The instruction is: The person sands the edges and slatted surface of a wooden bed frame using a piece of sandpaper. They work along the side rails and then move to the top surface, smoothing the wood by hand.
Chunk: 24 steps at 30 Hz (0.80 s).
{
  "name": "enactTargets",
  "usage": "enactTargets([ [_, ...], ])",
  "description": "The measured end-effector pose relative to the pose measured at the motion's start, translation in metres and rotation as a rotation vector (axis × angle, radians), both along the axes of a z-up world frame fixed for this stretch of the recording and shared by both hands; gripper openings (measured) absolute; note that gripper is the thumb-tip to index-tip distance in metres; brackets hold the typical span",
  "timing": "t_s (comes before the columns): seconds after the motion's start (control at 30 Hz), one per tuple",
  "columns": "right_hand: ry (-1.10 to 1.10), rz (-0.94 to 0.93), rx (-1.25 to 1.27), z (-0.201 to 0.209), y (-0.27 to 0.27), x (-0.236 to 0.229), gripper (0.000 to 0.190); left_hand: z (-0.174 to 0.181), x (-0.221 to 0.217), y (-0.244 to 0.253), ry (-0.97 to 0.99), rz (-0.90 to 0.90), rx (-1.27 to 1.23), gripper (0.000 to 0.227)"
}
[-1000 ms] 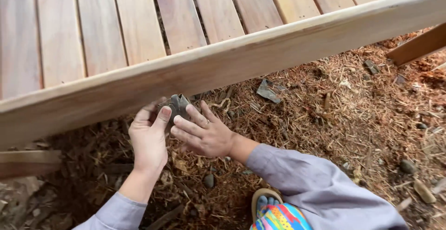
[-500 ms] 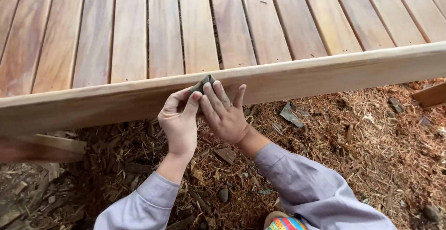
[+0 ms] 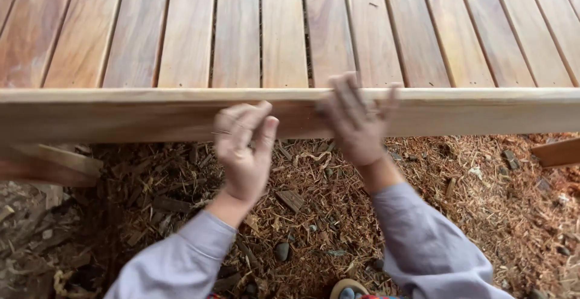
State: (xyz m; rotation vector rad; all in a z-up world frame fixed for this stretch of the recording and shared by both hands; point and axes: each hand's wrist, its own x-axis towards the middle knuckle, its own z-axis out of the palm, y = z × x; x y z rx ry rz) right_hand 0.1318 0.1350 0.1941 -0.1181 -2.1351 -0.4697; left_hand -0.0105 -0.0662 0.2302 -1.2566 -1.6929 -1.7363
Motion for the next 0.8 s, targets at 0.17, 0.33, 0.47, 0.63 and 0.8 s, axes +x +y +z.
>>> enactTargets([
  [0.17,0.177,-0.079,-0.064,-0.011,0.041,0.062,0.048,0.01,-0.094,-0.044,0.421,0.373,-0.476,0.07],
  [0.33,0.002,0.205,-0.168,0.043,-0.044,-0.023,0.031,0.027,-0.091,-0.039,0.525,0.32,-0.617,0.065],
  [0.47,-0.181,0.113,-0.22,0.087,-0.066,-0.017,0.029,0.033,-0.119,-0.067,0.633,0.381,-0.698,0.063],
  [0.63,-0.136,-0.093,-0.32,0.071,-0.009,0.054,0.047,0.031,-0.156,-0.093,0.498,0.359,-0.657,0.072],
  [0.8,-0.2,0.127,-0.195,0.076,-0.035,-0.01,0.051,0.025,-0.161,-0.086,0.599,0.473,-0.662,0.082],
])
